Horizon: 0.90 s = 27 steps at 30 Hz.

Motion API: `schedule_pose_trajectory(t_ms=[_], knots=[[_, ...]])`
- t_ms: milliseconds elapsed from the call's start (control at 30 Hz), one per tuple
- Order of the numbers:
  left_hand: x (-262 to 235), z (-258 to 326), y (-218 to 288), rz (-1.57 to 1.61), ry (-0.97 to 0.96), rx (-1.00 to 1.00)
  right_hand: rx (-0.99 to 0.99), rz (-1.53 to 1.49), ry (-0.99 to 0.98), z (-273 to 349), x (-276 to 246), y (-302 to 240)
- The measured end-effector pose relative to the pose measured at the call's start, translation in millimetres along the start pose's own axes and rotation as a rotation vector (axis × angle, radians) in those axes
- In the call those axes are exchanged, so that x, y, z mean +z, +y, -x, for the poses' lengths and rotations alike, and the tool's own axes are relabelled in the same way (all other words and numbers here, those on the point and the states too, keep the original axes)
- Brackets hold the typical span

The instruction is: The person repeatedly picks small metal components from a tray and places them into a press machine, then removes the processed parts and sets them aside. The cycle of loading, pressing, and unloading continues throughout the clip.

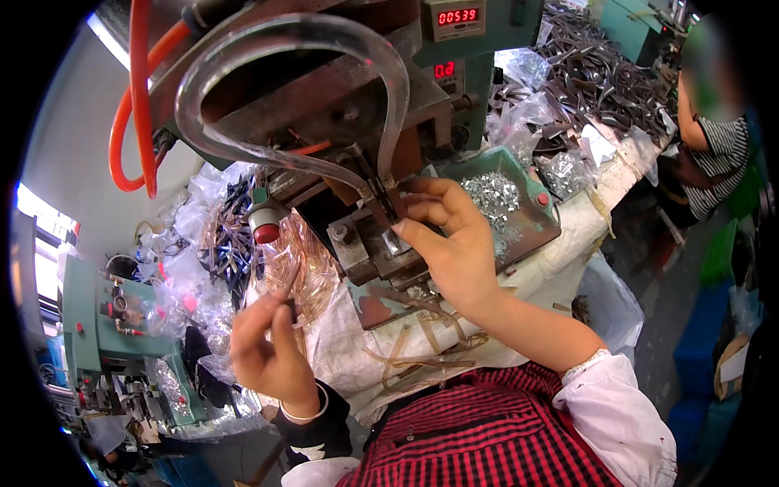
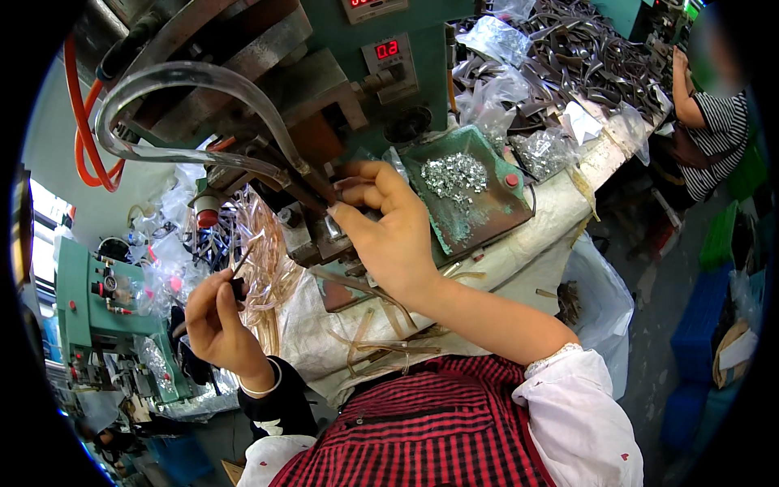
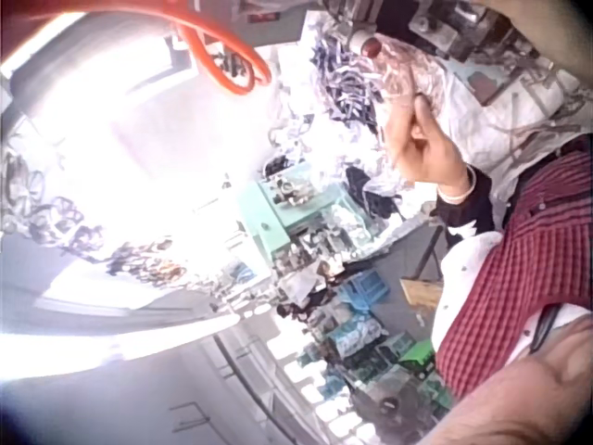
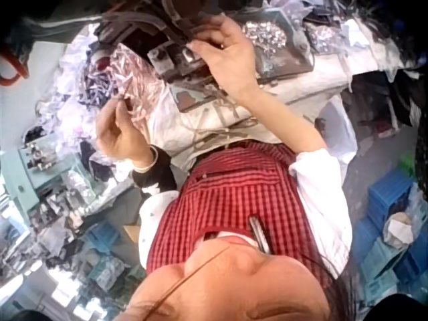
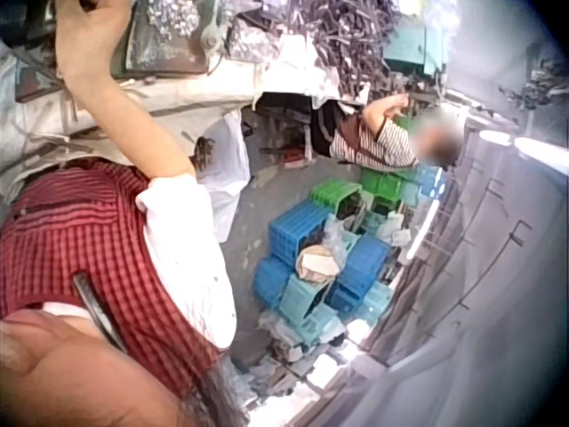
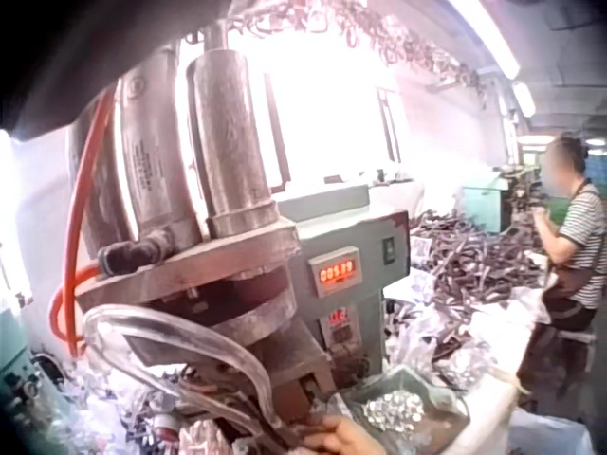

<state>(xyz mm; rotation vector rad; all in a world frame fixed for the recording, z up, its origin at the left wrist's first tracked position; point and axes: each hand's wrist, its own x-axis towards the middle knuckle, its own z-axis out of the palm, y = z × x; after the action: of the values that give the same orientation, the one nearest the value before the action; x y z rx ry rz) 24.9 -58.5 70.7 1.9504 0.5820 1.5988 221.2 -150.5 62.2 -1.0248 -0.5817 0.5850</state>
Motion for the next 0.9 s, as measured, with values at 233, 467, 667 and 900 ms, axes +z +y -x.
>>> schedule_pose_trajectory(t_ms=[233,467,667,900], knots=[[56.2,7.6,28.9,-0.118,-0.504,0.596,-0.103,0.379,-0.151,13.0,-19.0,-31.8],[86.7,5.2,12.6,-0.072,-0.454,0.713,-0.234,0.694,0.403,-35.0,-172.5,35.9],[81.5,11.9,5.9,-0.114,-0.459,0.665,-0.186,1.341,0.143,16.6,-163.1,17.6],[39.1,46.6,22.8,-0.095,-0.462,0.377,-0.427,1.512,0.142,8.4,-152.1,31.4]])
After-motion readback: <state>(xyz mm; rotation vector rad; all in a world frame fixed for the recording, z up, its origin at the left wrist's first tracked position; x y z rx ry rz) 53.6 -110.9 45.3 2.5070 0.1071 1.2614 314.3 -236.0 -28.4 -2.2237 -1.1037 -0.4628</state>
